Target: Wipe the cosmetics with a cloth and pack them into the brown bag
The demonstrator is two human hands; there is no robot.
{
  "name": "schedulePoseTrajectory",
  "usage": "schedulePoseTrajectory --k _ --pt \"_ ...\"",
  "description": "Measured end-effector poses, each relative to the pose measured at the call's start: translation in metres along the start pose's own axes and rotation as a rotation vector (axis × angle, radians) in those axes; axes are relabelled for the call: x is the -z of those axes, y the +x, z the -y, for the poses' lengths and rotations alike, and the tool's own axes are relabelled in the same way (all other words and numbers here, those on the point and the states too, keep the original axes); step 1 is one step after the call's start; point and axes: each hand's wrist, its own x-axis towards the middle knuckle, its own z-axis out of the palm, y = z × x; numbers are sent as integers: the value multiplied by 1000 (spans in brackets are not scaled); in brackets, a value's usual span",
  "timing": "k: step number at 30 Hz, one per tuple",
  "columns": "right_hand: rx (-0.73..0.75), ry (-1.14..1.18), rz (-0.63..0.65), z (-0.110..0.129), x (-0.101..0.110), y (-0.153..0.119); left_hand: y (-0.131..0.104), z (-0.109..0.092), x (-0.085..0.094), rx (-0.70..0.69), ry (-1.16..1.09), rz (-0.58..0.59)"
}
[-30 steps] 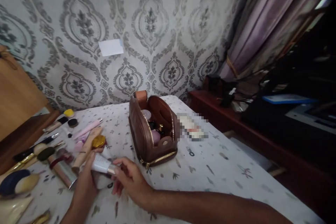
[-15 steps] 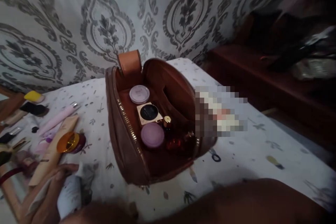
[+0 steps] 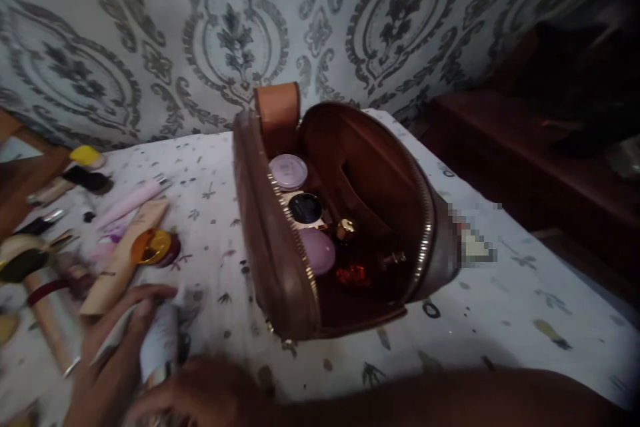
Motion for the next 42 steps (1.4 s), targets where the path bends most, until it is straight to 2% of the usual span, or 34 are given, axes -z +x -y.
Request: schedulePoseTrajectory --k 2,3,5,8,10,12,15,19,22,26,29,32,34,38,42 --pt "10 57 -94 13 7 -4 2 -12 -1 1 -117 31" --pt "-12 109 -128 20 10 -7 2 -15 -2 20 -189 82" --pt "-83 192 -172 32 14 -13 3 -16 -3 69 -360 103" --pt "-140 278 -228 43 11 -14 4 -15 -2 181 -762 120" --pt "-138 325 -310 49 6 -10 4 -16 0 278 -1042 238" --pt "-120 376 -411 56 2 -4 2 -20 4 272 -1230 348" --pt "-117 485 -550 66 -3 5 -2 -22 7 177 -1314 423" --pt "-107 607 -669 68 -10 13 -5 -17 0 102 -1257 437" --pt "-70 609 -703 62 -14 16 -6 -12 -7 33 -1133 350" --pt "-12 429 -756 52 -11 16 -7 -10 -12 -39 -994 254" --pt "20 293 -780 45 -4 13 -9 -10 -11 -92 -946 232" --pt "-19 265 -773 38 0 8 -9 -10 -7 -160 -893 223" --pt "-61 270 -774 34 0 6 -10 -10 -4 -237 -804 179" --pt "-119 262 -769 31 -2 5 -16 -14 3 -484 -501 42" --pt "-118 273 -777 29 -4 6 -23 -18 8 -671 -272 67"
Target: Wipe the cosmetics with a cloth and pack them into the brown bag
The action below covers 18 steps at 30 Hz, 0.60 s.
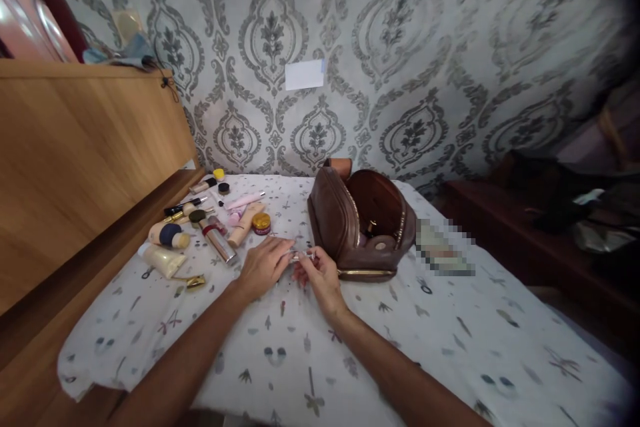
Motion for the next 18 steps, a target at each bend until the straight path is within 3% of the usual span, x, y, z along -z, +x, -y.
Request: schedulePoseTrajectory --k 4,7,11,16,18 --pt "16 31 13 0 0 0 0 -4 3 -120 124 71" --pt "22 36 16 3 0 -2 1 -5 4 -104 125 93" --pt "12 38 24 7 -2 -6 2 -2 3 51 30 -1" --pt "60 31 41 8 -3 -8 9 8 -1 436 -538 -302" --pt "84 50 40 8 -3 -9 11 11 -5 529 -672 -366"
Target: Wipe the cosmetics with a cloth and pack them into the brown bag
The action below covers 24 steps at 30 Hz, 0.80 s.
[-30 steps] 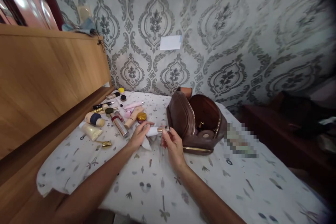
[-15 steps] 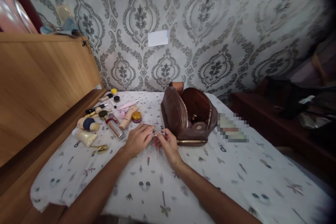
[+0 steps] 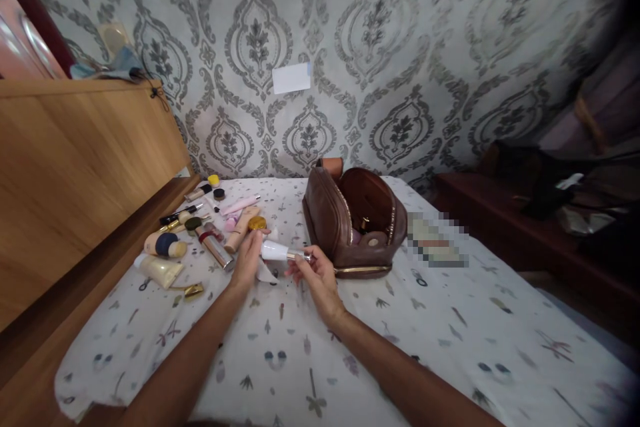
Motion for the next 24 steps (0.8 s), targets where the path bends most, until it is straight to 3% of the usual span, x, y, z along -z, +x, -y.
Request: schedulePoseTrajectory --k 6,18,24 --pt "98 -100 -13 -1 -1 -1 -5 9 -9 378 -403 102" --pt "101 -162 5 -5 5 0 -7 2 -12 321 -486 57" --pt "276 -306 52 -7 6 -3 -15 2 -20 465 -536 90"
